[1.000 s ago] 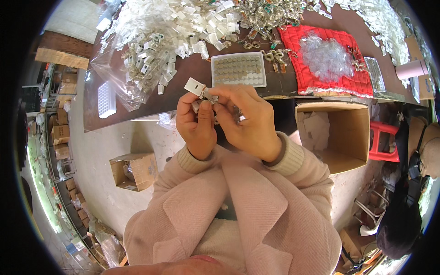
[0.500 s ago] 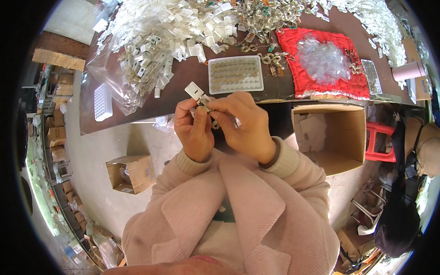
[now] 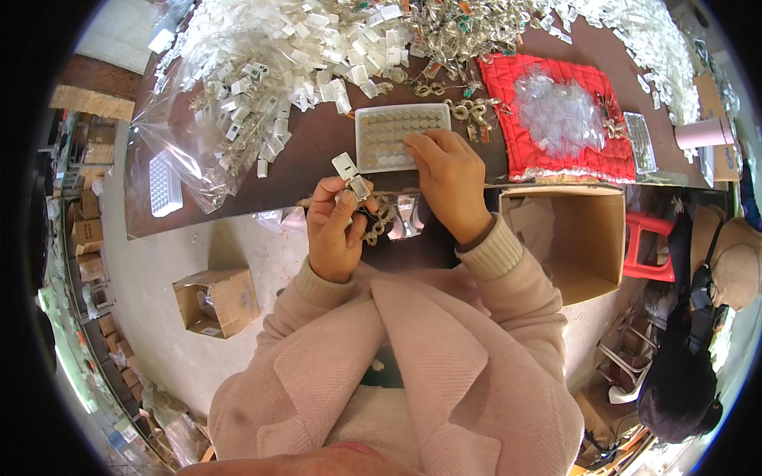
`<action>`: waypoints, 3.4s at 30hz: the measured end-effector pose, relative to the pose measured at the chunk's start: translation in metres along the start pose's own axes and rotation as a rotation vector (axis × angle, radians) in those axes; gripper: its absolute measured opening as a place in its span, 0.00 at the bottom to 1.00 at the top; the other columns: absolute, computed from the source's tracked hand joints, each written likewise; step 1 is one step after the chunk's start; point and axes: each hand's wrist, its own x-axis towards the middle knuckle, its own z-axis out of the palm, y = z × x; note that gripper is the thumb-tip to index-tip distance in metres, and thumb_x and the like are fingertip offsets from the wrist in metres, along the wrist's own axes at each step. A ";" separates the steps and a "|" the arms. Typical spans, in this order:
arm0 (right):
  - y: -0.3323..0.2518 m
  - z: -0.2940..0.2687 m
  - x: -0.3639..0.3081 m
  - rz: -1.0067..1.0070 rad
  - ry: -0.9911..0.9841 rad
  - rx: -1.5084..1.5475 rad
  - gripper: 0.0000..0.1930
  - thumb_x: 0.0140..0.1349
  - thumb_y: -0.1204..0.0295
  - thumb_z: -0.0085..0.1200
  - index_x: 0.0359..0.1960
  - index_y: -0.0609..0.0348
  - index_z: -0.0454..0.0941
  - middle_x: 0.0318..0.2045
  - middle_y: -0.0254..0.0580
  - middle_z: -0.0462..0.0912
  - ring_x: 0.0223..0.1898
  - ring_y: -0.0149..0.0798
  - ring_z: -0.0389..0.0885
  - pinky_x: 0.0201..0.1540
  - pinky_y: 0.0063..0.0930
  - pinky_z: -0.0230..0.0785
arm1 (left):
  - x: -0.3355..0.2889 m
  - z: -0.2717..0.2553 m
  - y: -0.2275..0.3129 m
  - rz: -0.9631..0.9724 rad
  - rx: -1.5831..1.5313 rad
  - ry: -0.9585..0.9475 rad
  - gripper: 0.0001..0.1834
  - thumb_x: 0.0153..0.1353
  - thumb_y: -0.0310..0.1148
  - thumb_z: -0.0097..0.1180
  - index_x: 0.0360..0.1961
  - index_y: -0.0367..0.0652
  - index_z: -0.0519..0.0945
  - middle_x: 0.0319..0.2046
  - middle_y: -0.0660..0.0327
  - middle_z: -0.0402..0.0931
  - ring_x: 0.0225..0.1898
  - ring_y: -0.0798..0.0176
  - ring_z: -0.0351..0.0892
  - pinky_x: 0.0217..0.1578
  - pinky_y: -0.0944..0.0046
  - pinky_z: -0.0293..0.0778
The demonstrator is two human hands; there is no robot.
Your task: The person repeatedly picks small white plastic housings and metal contacts from a table, joins them by hand, and places the assembled units into a white tray. The person occasionally uses a small light to illuminate the components during assembly.
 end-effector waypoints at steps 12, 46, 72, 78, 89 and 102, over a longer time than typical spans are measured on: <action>-0.007 -0.003 0.009 0.056 -0.123 -0.091 0.09 0.57 0.78 0.64 0.40 0.59 0.84 0.35 0.45 0.83 0.35 0.49 0.84 0.37 0.36 0.76 | 0.004 0.000 0.004 -0.043 0.018 0.030 0.10 0.71 0.25 0.54 0.52 0.39 0.73 0.45 0.47 0.81 0.32 0.69 0.81 0.18 0.79 0.61; -0.044 0.003 -0.019 -0.110 -0.157 0.323 0.15 0.57 0.79 0.64 0.48 0.60 0.85 0.41 0.46 0.83 0.38 0.45 0.82 0.40 0.32 0.76 | -0.009 -0.016 0.003 -0.089 -0.021 0.114 0.10 0.72 0.28 0.54 0.52 0.40 0.76 0.45 0.55 0.82 0.30 0.77 0.75 0.16 0.81 0.59; -0.050 -0.011 0.008 -0.036 -0.223 0.367 0.05 0.56 0.79 0.63 0.33 0.57 0.84 0.32 0.42 0.85 0.33 0.49 0.80 0.38 0.37 0.70 | 0.002 -0.005 -0.002 -0.074 0.134 0.089 0.08 0.69 0.26 0.58 0.49 0.40 0.78 0.38 0.59 0.82 0.31 0.71 0.82 0.24 0.76 0.72; -0.058 -0.015 -0.005 -0.150 -0.059 0.385 0.12 0.55 0.78 0.64 0.42 0.60 0.85 0.40 0.44 0.83 0.41 0.49 0.80 0.45 0.38 0.72 | 0.009 0.005 -0.009 0.047 0.197 0.108 0.07 0.70 0.28 0.58 0.48 0.42 0.80 0.38 0.63 0.82 0.24 0.79 0.71 0.19 0.79 0.60; -0.043 -0.022 -0.011 0.475 -0.240 0.910 0.13 0.70 0.73 0.55 0.52 0.69 0.79 0.40 0.40 0.85 0.41 0.28 0.81 0.46 0.21 0.73 | -0.007 0.018 0.008 -0.224 -0.128 -0.014 0.13 0.67 0.33 0.62 0.49 0.38 0.78 0.40 0.55 0.83 0.31 0.72 0.78 0.19 0.81 0.62; -0.044 -0.022 -0.006 -0.176 -0.125 0.794 0.13 0.52 0.87 0.64 0.40 0.63 0.85 0.44 0.46 0.85 0.48 0.44 0.84 0.50 0.32 0.77 | -0.007 0.029 0.017 -0.293 -0.271 -0.058 0.17 0.71 0.38 0.58 0.55 0.40 0.77 0.37 0.69 0.75 0.35 0.78 0.69 0.27 0.81 0.65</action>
